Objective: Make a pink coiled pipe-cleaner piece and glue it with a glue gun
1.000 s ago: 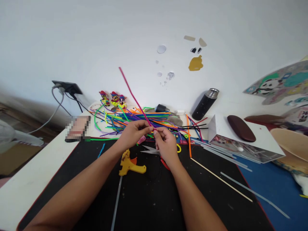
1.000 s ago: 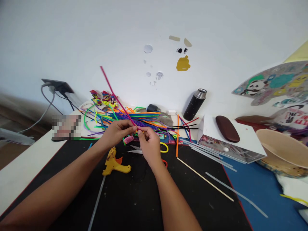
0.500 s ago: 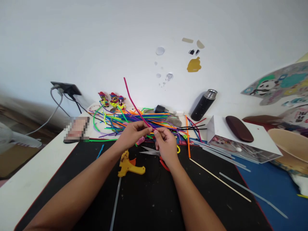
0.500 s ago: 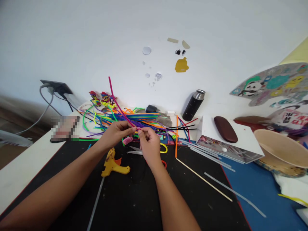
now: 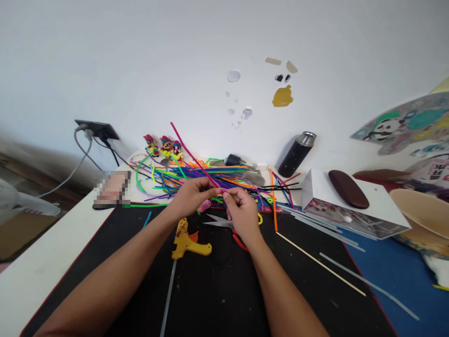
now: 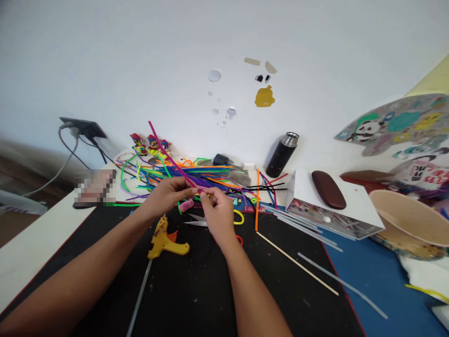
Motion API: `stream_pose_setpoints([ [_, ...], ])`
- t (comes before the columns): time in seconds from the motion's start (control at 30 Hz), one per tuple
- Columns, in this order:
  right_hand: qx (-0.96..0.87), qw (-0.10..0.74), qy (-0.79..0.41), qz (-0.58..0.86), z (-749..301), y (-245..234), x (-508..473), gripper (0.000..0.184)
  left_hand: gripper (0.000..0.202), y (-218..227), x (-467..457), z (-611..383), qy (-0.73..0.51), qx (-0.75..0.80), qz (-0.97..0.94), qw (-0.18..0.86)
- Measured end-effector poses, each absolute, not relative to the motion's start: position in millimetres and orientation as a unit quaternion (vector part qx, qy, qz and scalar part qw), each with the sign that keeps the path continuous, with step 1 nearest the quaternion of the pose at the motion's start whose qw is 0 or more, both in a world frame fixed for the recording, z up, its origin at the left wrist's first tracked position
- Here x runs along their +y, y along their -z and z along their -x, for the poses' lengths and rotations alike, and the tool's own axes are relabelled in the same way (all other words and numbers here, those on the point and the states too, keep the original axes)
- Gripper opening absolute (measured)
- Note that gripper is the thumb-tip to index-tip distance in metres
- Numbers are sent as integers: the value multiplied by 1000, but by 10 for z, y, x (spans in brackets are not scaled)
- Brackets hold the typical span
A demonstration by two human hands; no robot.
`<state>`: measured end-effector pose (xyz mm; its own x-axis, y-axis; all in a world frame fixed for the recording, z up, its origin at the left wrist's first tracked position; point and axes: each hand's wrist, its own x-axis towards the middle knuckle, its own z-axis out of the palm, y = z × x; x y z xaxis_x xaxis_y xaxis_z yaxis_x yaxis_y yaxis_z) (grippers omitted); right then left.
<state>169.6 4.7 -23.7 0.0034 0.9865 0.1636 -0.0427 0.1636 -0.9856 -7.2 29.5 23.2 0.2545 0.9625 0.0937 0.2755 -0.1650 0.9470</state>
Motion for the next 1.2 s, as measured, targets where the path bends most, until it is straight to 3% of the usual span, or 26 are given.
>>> stream_pose_setpoints([
  [0.47,-667,465,-353,463,-1716,205,36,21,24,-342,281,189,-308,479,-749,337],
  [0.83,-536,519,-508,431,-1676,223,36,31,39,-274,303,92,-390,460,-656,454],
  [1.07,-549,524,-483,437,-1693,223,44,32,40,-323,279,123,-373,455,-637,499],
  [1.2,-572,510,-458,449,-1691,236,39,31,37,-372,306,188,-366,468,-652,471],
])
